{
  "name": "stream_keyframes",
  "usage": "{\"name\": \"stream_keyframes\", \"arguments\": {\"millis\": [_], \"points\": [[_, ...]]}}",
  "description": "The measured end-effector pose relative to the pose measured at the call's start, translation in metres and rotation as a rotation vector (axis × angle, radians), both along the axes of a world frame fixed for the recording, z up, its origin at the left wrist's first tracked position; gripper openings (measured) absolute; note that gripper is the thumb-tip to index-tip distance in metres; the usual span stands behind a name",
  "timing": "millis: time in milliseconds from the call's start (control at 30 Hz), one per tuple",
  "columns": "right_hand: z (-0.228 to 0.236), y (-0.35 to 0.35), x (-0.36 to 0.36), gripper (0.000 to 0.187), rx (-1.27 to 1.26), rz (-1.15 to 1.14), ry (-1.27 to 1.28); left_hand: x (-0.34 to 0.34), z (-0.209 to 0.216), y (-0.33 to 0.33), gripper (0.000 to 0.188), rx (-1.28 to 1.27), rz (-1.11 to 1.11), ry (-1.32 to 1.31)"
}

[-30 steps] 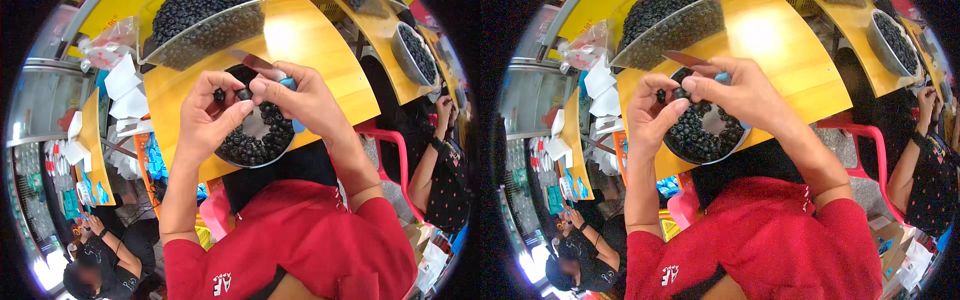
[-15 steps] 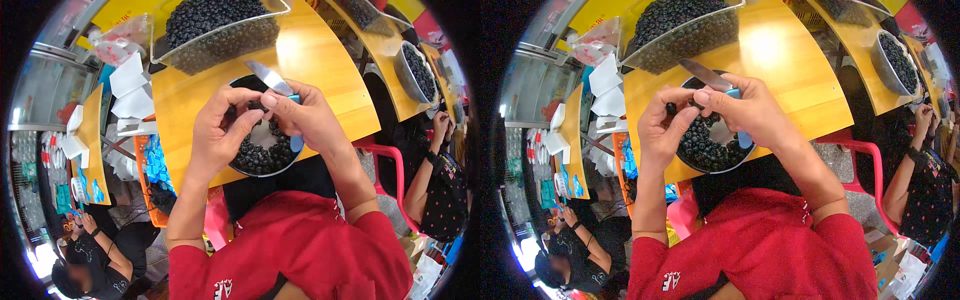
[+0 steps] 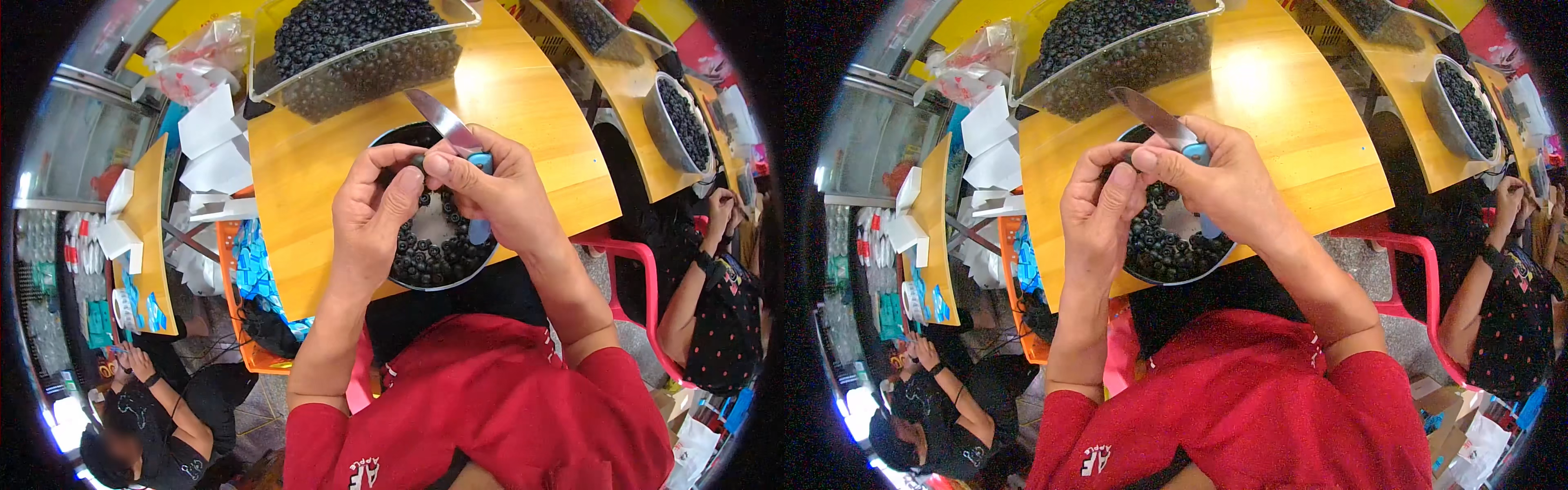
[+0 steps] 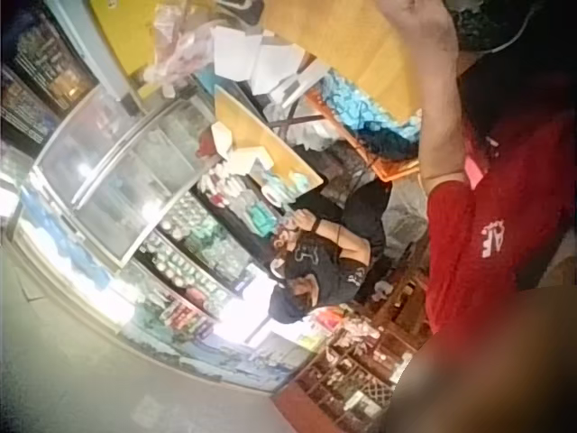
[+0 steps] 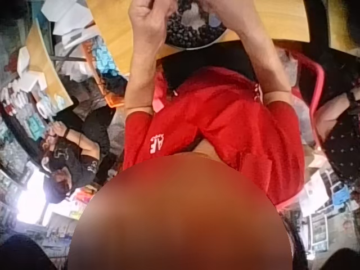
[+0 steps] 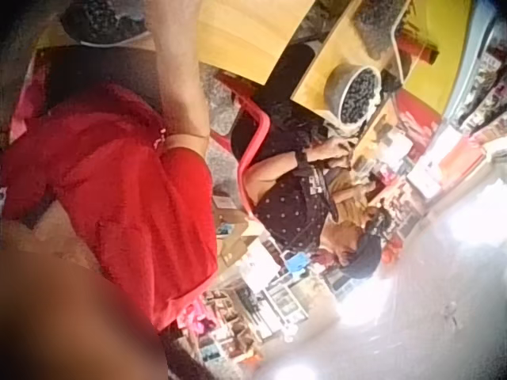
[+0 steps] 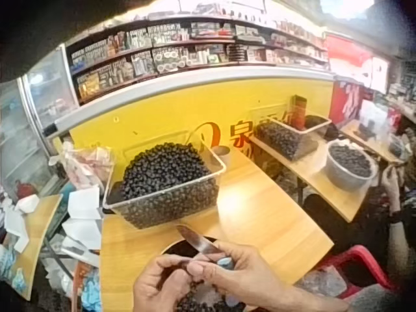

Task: Manually cleaning or trimming small round black seeds/objects using a small knife.

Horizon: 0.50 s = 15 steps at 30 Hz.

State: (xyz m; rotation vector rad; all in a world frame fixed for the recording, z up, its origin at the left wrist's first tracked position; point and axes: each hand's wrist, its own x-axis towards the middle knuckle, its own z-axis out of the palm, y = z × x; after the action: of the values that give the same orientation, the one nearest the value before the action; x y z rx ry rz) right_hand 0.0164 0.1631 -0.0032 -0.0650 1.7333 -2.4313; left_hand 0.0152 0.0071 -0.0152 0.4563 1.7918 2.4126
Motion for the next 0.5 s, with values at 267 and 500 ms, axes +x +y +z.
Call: {"name": "stream_keyframes", "arguments": {"millis": [267,500], "points": [[0.002,-0.0008,-0.001,0.024,-0.004,-0.016,0.019,-0.0003,-0.0104,0.0036,0.022,0.312,-0.036,-0.174],[0.0013,-0.0045,-0.0031,0.021,0.091,-0.041,0.038,-0.0005,-0.0095,-0.0004,0.023,0.308,-0.087,-0.26]]}}
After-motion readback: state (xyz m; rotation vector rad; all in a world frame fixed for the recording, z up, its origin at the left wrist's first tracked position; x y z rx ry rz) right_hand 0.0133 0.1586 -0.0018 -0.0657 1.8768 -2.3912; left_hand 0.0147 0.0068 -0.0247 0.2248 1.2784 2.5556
